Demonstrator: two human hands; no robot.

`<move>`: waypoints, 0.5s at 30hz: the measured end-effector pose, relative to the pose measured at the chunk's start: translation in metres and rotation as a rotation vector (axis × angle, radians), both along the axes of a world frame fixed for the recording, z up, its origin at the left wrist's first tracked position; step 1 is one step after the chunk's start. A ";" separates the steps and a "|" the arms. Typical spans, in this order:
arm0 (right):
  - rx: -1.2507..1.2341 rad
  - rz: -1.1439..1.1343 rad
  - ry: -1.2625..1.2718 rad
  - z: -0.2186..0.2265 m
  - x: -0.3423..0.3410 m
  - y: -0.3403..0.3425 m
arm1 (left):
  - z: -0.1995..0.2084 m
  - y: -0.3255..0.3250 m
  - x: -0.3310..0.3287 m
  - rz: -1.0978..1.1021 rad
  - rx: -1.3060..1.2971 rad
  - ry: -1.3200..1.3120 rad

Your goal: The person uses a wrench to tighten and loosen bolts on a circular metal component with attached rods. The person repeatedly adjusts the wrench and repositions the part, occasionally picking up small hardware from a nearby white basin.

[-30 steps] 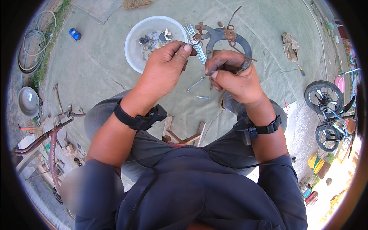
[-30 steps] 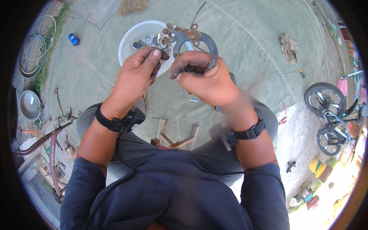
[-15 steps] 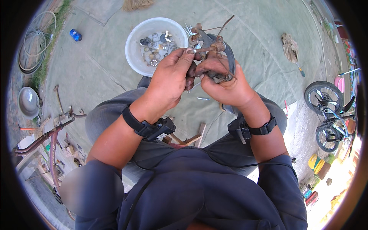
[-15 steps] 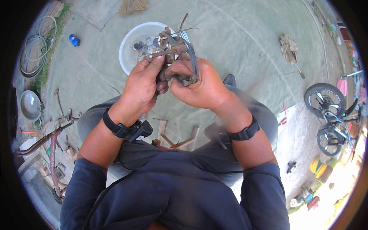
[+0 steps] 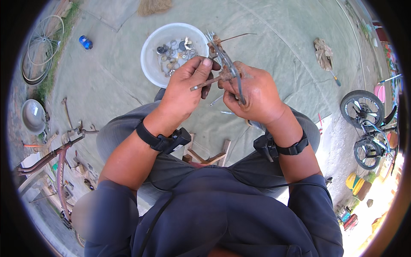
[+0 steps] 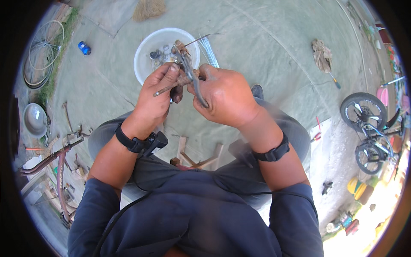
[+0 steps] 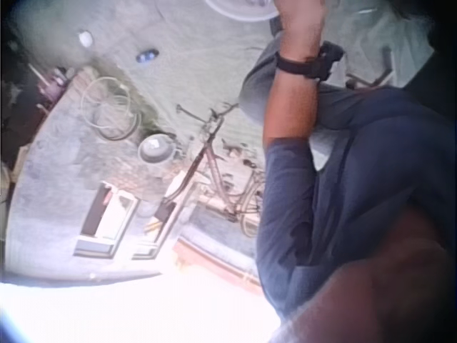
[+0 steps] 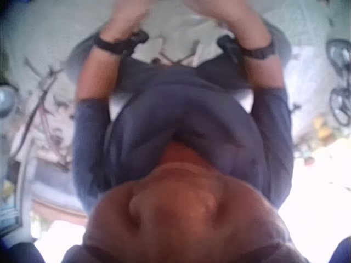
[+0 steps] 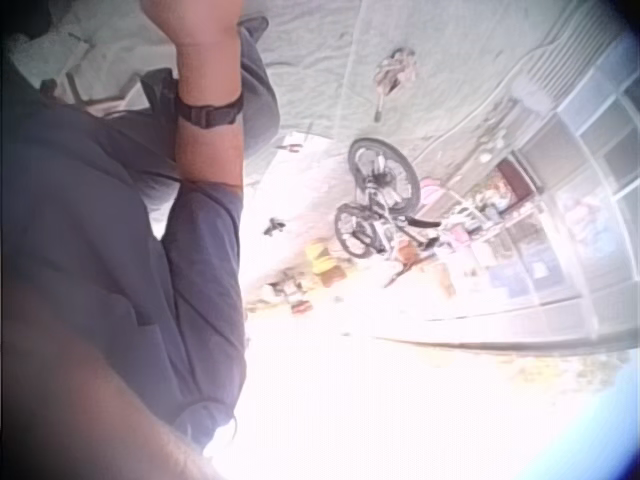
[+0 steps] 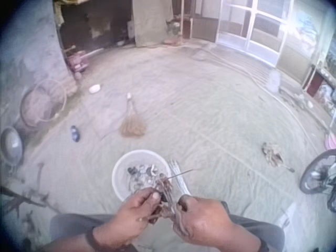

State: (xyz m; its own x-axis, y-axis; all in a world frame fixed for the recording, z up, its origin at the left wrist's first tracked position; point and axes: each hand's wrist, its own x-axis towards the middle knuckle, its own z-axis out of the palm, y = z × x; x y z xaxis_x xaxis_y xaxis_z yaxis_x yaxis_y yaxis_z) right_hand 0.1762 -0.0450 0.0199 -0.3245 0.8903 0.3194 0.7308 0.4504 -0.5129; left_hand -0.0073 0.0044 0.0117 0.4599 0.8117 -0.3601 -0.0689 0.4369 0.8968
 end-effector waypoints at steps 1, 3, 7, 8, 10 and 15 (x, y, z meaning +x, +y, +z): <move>-0.006 -0.029 -0.051 0.001 0.000 -0.001 | 0.000 0.003 -0.002 -0.014 0.024 0.026; 0.034 -0.052 -0.119 0.003 0.002 -0.002 | 0.000 0.010 -0.008 -0.046 0.124 0.096; 0.047 -0.087 -0.208 0.007 0.002 -0.003 | 0.004 0.019 -0.015 -0.094 0.254 0.162; 0.062 -0.089 -0.209 0.008 0.003 -0.003 | 0.005 0.019 -0.016 -0.111 0.275 0.213; 0.063 -0.091 -0.210 0.009 0.003 -0.004 | 0.006 0.020 -0.017 -0.111 0.269 0.218; 0.050 -0.097 -0.205 0.010 0.003 -0.004 | 0.005 0.020 -0.017 -0.123 0.244 0.204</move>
State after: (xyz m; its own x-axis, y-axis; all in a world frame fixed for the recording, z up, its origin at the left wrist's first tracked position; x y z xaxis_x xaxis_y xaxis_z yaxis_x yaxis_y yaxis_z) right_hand 0.1795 -0.0494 0.0294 -0.3011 0.9050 0.3005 0.8583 0.3945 -0.3282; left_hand -0.0238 0.0247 0.0163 0.4978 0.8285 -0.2565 0.1628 0.2013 0.9659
